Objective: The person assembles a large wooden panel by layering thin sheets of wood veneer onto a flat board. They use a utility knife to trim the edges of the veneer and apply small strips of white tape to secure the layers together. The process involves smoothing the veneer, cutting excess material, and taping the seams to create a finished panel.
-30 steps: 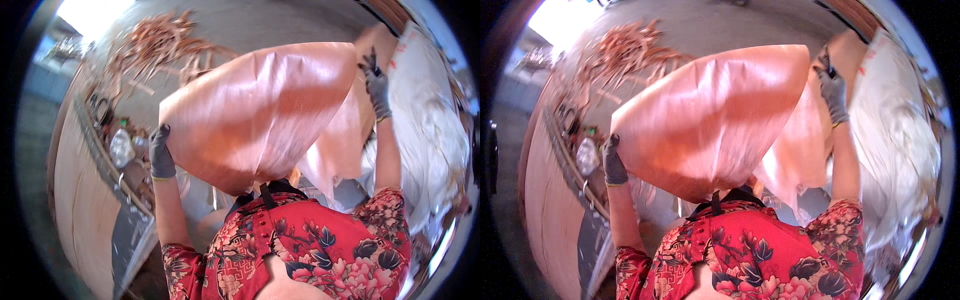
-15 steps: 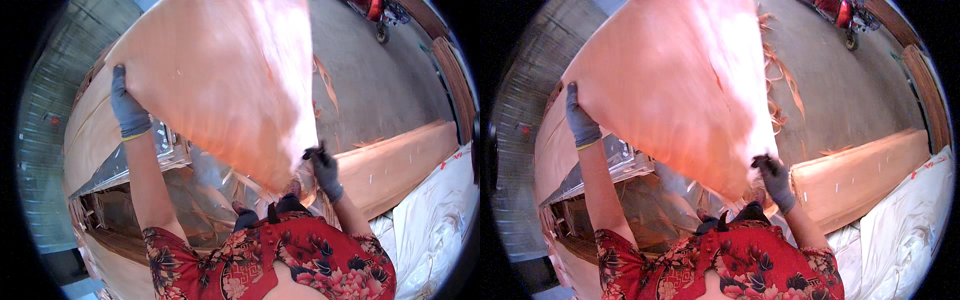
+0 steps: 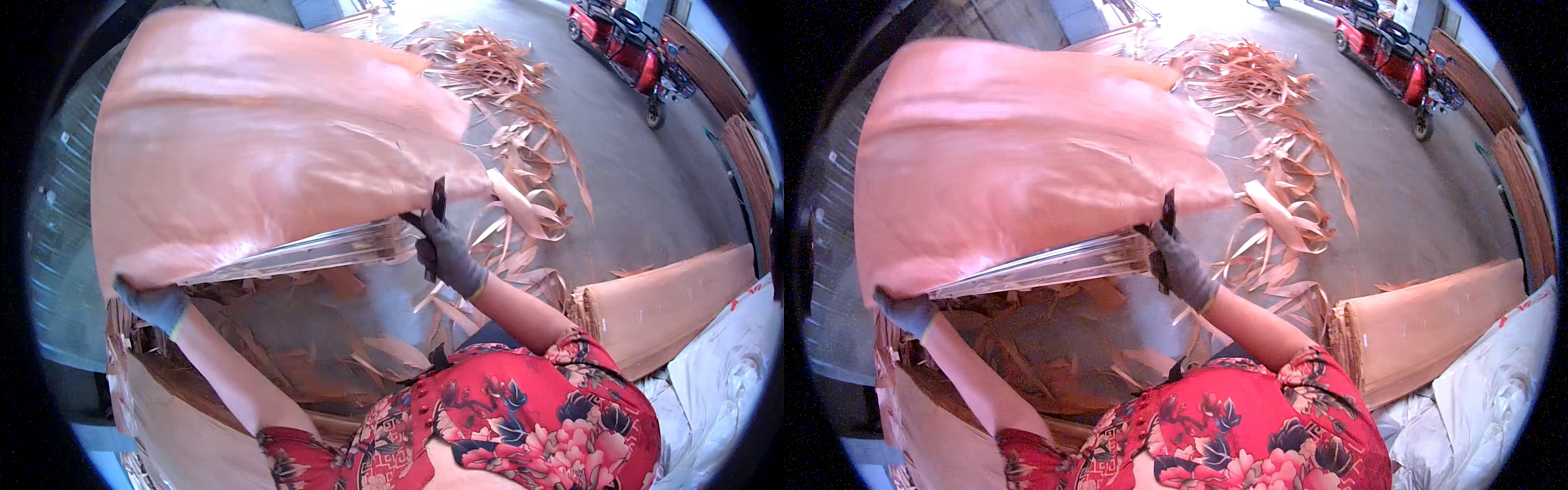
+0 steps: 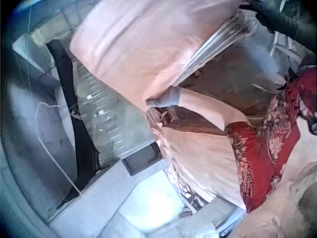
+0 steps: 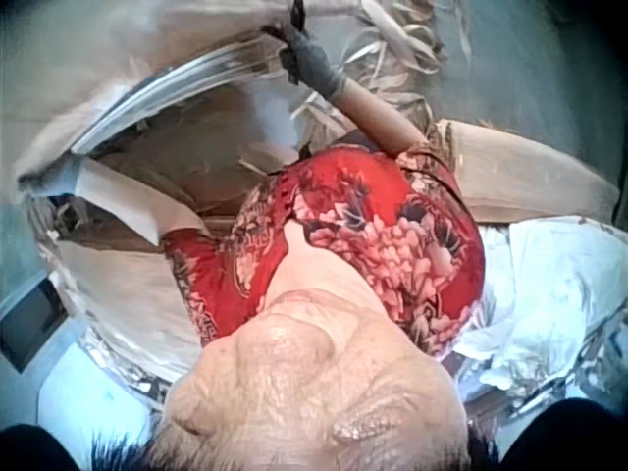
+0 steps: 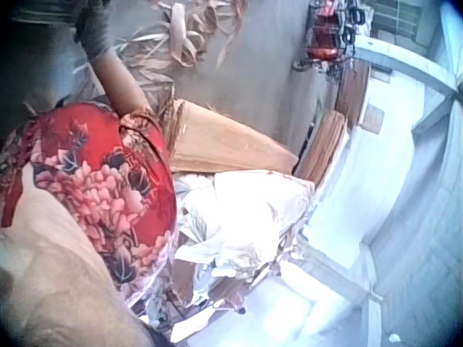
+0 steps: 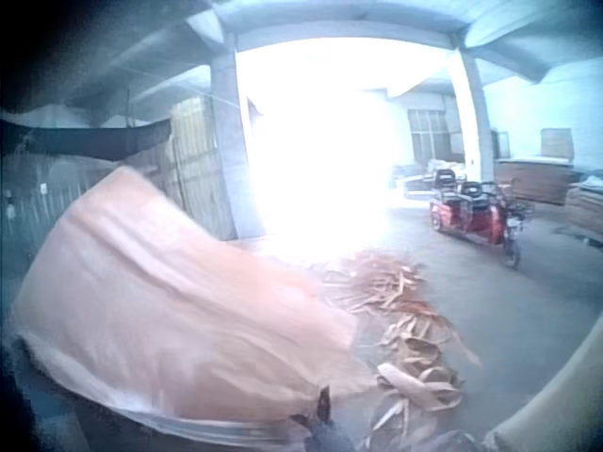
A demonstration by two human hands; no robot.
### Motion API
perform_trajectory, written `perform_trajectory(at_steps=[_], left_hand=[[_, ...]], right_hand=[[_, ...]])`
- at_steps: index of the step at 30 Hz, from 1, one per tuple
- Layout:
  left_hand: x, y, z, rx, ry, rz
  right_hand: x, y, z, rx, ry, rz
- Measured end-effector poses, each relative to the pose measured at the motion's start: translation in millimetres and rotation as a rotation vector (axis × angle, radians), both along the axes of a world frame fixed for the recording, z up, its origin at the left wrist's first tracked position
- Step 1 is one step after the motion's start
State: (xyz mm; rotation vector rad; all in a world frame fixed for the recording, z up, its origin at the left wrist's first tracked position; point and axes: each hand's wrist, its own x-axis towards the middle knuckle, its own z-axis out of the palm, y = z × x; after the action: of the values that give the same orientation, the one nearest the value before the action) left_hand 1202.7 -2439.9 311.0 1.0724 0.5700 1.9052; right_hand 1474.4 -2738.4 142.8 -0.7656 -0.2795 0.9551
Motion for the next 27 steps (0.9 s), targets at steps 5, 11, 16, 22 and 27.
perform_trajectory(at_steps=[5, 11, 16, 22, 27], left_hand=[[-54.3, -21.6, -81.6, -0.286, -0.161, -0.121], [-80.6, -15.1, -158.8, -0.624, -0.423, -0.363], [-84.9, 6.8, -178.0, -0.692, -0.422, -0.435], [-90.6, 31.2, -180.3, -0.744, -0.396, -0.351], [-93.9, 61.6, -176.7, -0.661, -0.418, -0.306]], right_hand=[[-7.1, 83.1, -2.0, 0.226, 0.275, 0.078], [-9.7, 176.6, -57.7, 0.129, 0.492, 0.077], [-24.3, 238.5, -94.1, 0.034, 0.643, 0.252], [-8.9, 291.1, -54.5, 0.278, 0.432, 0.180], [1.3, 365.9, -18.7, 0.027, 0.202, 0.093]])
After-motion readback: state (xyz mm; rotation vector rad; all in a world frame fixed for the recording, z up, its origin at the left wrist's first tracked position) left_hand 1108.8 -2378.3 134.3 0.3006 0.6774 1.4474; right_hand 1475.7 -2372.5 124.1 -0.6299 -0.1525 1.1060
